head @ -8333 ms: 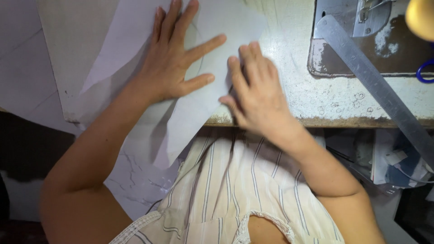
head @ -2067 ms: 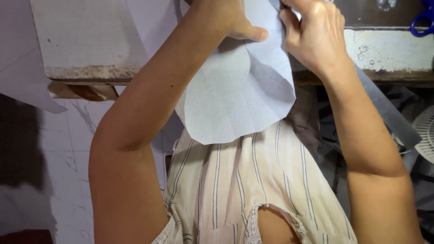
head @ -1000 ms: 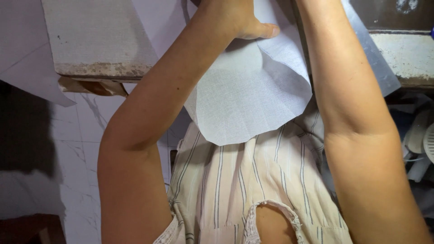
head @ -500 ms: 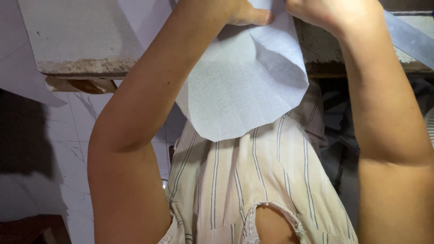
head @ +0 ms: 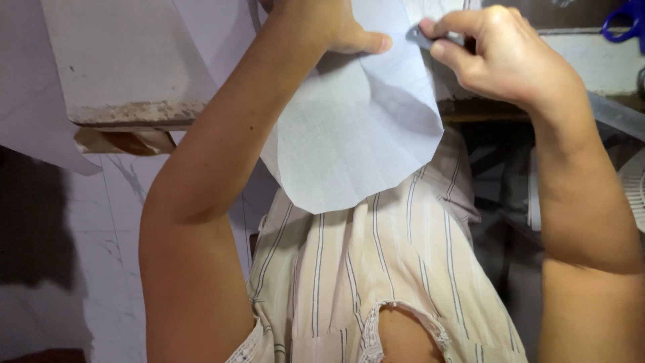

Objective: A person is folding and creasing paper patterns on a workbench using their hands and a small creasing tool.

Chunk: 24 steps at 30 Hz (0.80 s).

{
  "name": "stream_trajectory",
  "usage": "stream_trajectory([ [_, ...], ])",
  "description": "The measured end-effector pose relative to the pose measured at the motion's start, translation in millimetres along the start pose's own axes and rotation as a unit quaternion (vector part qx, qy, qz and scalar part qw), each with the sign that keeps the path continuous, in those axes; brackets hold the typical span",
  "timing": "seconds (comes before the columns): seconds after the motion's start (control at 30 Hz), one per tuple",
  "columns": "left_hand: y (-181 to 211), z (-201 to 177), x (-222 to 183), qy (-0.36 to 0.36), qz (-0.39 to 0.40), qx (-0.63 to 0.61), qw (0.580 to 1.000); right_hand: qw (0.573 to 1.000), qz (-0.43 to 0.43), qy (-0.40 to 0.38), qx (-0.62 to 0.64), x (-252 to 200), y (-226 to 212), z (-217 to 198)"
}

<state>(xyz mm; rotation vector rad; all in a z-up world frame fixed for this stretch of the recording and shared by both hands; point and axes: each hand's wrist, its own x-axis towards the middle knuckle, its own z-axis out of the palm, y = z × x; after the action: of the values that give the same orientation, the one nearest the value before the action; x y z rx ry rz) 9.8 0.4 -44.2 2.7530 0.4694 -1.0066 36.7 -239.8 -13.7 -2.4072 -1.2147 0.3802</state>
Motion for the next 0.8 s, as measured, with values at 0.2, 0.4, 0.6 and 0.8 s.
stream_trajectory([
  [0.2,-1.0,-10.1,-26.3,0.119,0.045,0.135,0.983,0.989,-0.06,0.133,0.035,9.3,49.0,20.5],
  [0.4,-7.5,3.1,-29.2,0.158,0.057,0.204,0.964,0.921,-0.053,0.324,-0.213,26.0,63.8,47.8],
  [0.6,-12.7,12.1,-25.6,0.229,0.087,0.132,0.96,0.893,-0.107,0.354,-0.255,41.0,29.2,31.5],
  [0.8,-11.8,10.0,-30.8,0.203,0.064,0.081,0.974,0.949,-0.264,0.163,-0.062,78.3,27.8,56.4],
])
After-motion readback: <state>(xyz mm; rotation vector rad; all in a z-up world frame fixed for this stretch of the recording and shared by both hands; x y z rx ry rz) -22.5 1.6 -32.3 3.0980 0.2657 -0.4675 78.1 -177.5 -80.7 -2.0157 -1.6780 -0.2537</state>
